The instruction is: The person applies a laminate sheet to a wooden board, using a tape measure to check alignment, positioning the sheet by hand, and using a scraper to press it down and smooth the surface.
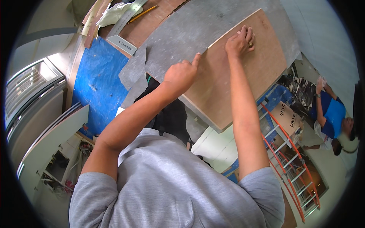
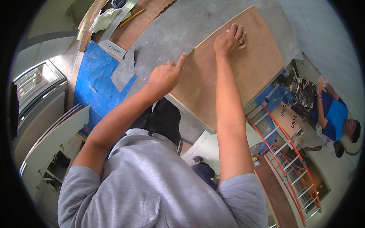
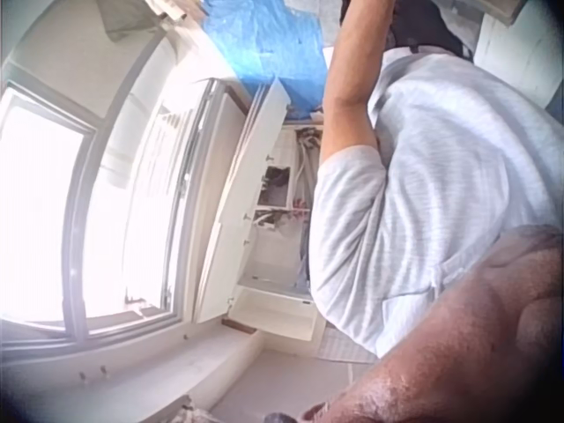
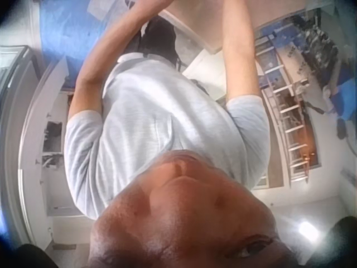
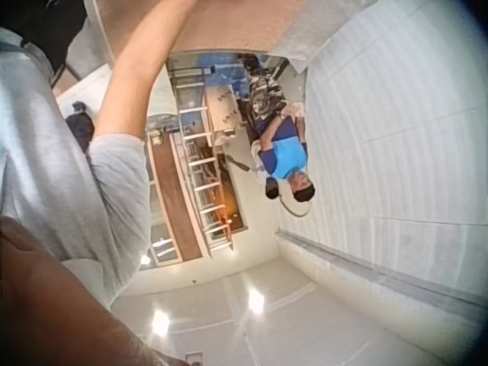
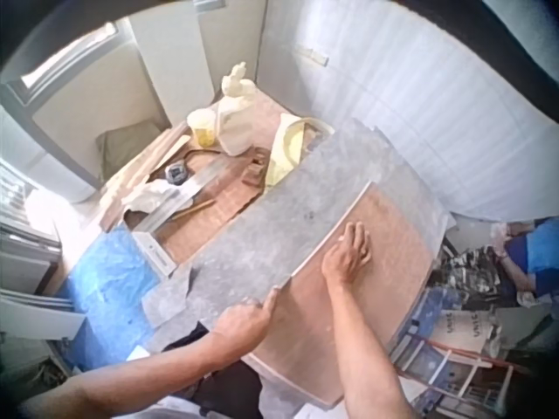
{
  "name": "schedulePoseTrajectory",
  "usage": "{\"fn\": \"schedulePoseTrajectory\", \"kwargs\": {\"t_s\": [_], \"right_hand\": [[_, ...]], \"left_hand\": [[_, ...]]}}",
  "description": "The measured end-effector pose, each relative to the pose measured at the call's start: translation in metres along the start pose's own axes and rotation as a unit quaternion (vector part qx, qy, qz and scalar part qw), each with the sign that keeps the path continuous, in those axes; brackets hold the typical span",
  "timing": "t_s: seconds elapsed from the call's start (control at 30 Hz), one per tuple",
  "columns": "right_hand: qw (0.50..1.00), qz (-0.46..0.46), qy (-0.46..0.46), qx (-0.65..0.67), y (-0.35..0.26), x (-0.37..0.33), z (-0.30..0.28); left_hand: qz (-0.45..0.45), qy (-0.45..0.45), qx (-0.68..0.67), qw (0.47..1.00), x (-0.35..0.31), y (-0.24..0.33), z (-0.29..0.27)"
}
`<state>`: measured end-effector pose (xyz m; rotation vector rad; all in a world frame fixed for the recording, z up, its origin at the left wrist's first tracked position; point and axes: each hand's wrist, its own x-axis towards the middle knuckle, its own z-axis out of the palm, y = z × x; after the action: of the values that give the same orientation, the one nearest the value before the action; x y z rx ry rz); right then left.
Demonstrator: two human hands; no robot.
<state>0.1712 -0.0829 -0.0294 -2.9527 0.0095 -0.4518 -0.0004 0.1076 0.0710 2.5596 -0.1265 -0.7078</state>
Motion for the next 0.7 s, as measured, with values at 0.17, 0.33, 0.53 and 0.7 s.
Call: {"fn": "schedulePoseTrajectory", "kwargs": {"t_s": [0.17, 0.33, 0.53, 0.7], "right_hand": [[1.0, -0.001, 0.003, 0.004, -0.001, -0.001, -0.001], [1.0, -0.003, 0.003, 0.023, 0.0, 0.0, -0.001], [1.0, -0.008, 0.013, 0.022, -0.005, 0.002, 0.0], [0.998, 0.017, -0.026, 0.054, -0.001, -0.003, -0.011]], "left_hand": [[0.001, 0.008, 0.007, 1.0, -0.012, -0.003, 0.003], [0.003, 0.034, 0.014, 0.999, -0.023, -0.007, 0.008], [-0.004, 0.038, 0.008, 0.999, -0.031, -0.006, 0.009], [-0.013, 0.029, -0.006, 0.999, -0.025, -0.01, 0.003]]}}
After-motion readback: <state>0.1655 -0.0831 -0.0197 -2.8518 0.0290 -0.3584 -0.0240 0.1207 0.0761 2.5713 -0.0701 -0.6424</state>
